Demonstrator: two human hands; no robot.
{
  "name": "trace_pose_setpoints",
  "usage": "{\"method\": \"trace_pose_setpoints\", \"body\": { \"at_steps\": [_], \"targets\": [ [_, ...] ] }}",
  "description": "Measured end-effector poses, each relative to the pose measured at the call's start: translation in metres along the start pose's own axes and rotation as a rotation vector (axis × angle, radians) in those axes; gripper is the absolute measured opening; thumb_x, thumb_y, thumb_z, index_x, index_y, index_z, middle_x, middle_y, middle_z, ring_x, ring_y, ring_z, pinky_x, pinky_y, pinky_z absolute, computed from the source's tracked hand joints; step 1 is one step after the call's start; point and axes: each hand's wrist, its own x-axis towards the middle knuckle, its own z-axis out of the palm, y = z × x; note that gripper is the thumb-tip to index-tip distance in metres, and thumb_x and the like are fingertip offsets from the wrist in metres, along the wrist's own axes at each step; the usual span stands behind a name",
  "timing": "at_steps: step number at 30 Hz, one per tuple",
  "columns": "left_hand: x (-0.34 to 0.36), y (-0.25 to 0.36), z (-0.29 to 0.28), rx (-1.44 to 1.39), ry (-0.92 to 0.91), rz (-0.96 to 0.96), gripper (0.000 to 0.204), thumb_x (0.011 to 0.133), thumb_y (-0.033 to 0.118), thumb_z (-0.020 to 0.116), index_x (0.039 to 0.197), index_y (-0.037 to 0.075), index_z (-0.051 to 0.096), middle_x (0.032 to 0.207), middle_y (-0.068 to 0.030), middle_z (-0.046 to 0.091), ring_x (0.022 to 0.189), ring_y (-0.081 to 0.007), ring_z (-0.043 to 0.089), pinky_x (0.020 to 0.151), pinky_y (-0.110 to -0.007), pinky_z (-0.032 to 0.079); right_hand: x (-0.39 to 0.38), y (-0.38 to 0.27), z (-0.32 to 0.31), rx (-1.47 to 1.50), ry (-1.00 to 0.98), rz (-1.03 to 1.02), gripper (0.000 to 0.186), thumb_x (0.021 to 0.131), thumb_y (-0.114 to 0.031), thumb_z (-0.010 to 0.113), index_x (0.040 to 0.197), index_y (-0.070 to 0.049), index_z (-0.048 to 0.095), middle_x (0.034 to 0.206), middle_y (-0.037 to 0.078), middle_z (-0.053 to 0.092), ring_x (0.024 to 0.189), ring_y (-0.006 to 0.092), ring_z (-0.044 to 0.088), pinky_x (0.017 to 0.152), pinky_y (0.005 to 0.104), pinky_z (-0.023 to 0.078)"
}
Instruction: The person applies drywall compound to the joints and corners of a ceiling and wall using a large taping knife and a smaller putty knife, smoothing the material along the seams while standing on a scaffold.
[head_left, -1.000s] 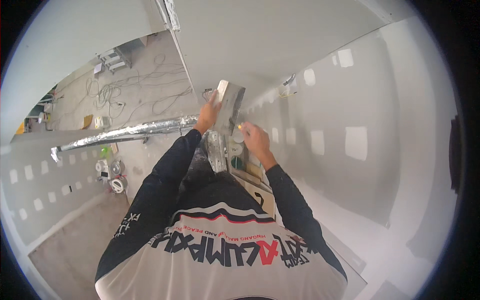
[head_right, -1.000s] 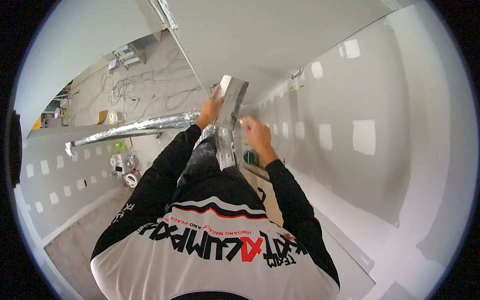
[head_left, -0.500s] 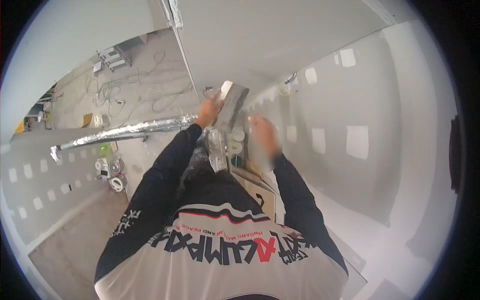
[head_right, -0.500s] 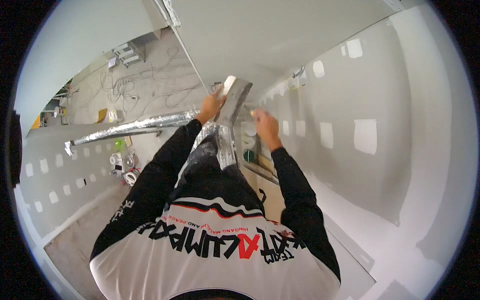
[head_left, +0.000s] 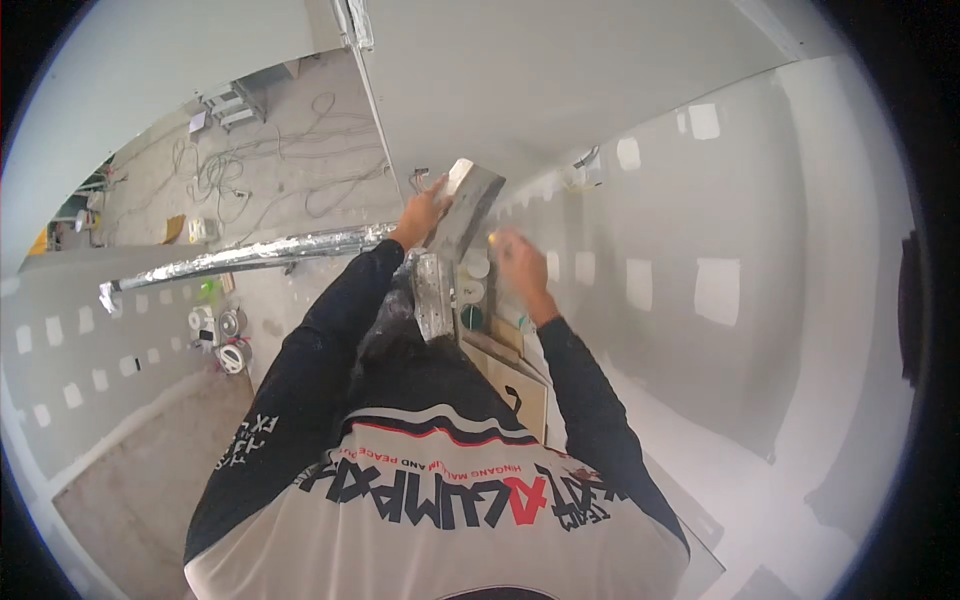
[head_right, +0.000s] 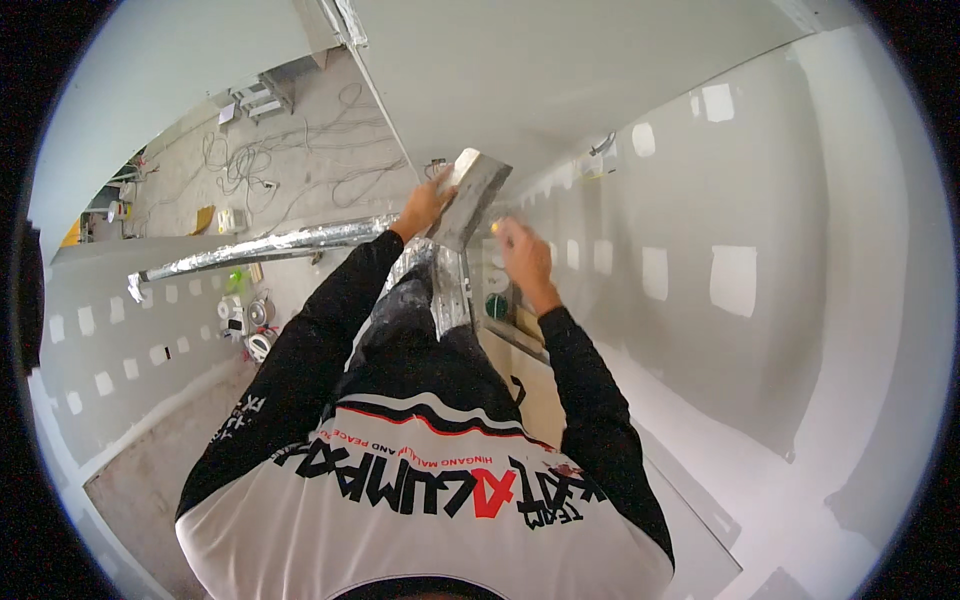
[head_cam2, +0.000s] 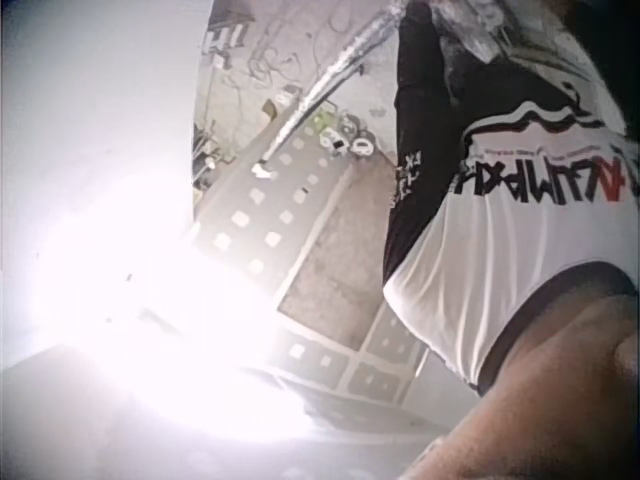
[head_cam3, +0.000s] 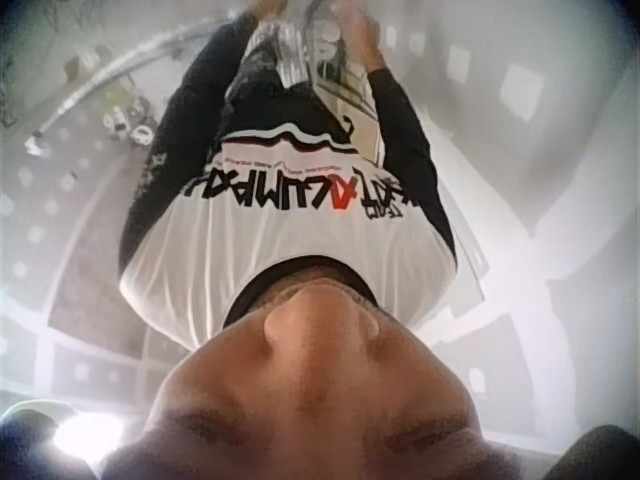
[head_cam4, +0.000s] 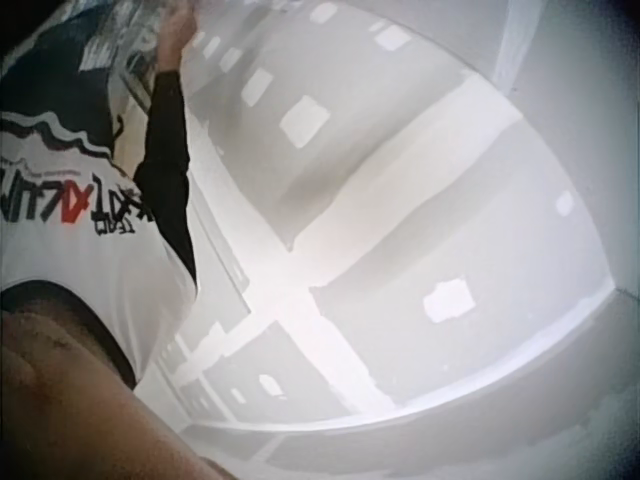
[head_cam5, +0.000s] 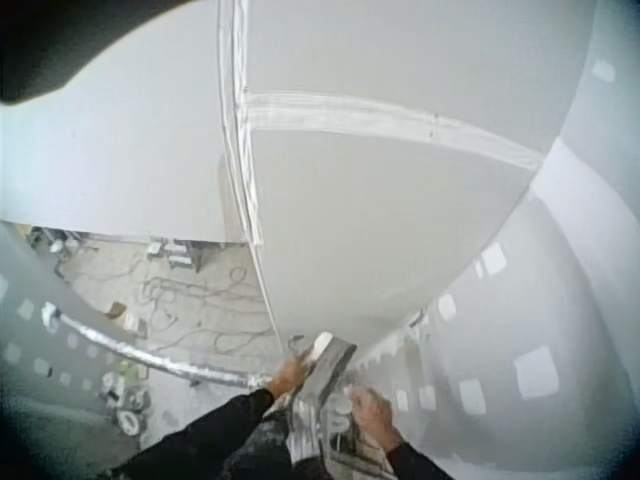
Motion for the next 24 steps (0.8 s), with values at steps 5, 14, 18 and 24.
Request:
{"method": "trace_pose_setpoints", "body": {
  "at_steps": [5,14,18,24],
  "targets": [
    [-0.001,-0.016,0.01,-0.067,0.194,0.188,0.058,0.102,0.034,0.058,0.153,0.012,0.044,0.119,-0.0351,0.064,0.111,-0.0524,0.061,0.096,-0.054,0.05,0.006,0.003,0.003,-0.078,-0.126,-0.004,0.024,0.098,-0.031,0.062,0.115,-0.015,0.067,0.098,0.018,0.071,0.087,0.0424,0.069,0.073,0.0515,0.054],
    [0.009,-0.016,0.007,-0.04,0.052,0.033,0.06,0.102,0.033,0.059,0.156,0.017,0.04,0.121,-0.0323,0.066,0.113,-0.0503,0.062,0.1,-0.054,0.049,0.008,-0.006,0.009,-0.043,-0.121,0.021,0.022,0.099,-0.03,0.061,0.113,-0.014,0.065,0.096,0.018,0.072,0.088,0.0443,0.068,0.074,0.0533,0.054],
    [0.018,-0.012,0.009,0.05,0.026,0.079,0.061,0.102,0.035,0.059,0.157,0.019,0.039,0.115,-0.0325,0.067,0.102,-0.0509,0.066,0.093,-0.055,0.053,0.035,0.023,0.013,-0.145,-0.039,0.088,0.022,0.098,-0.03,0.062,0.113,-0.015,0.065,0.097,0.019,0.073,0.09,0.0446,0.068,0.075,0.0533,0.054],
    [0.017,-0.031,0.015,0.215,0.023,0.225,0.06,0.102,0.035,0.058,0.157,0.022,0.039,0.109,-0.0308,0.069,0.094,-0.0501,0.068,0.086,-0.055,0.055,0.043,0.037,0.015,-0.019,0.001,-0.067,0.023,0.101,-0.034,0.058,0.111,-0.015,0.062,0.09,0.019,0.071,0.09,0.045,0.068,0.074,0.054,0.053]
  ]
}}
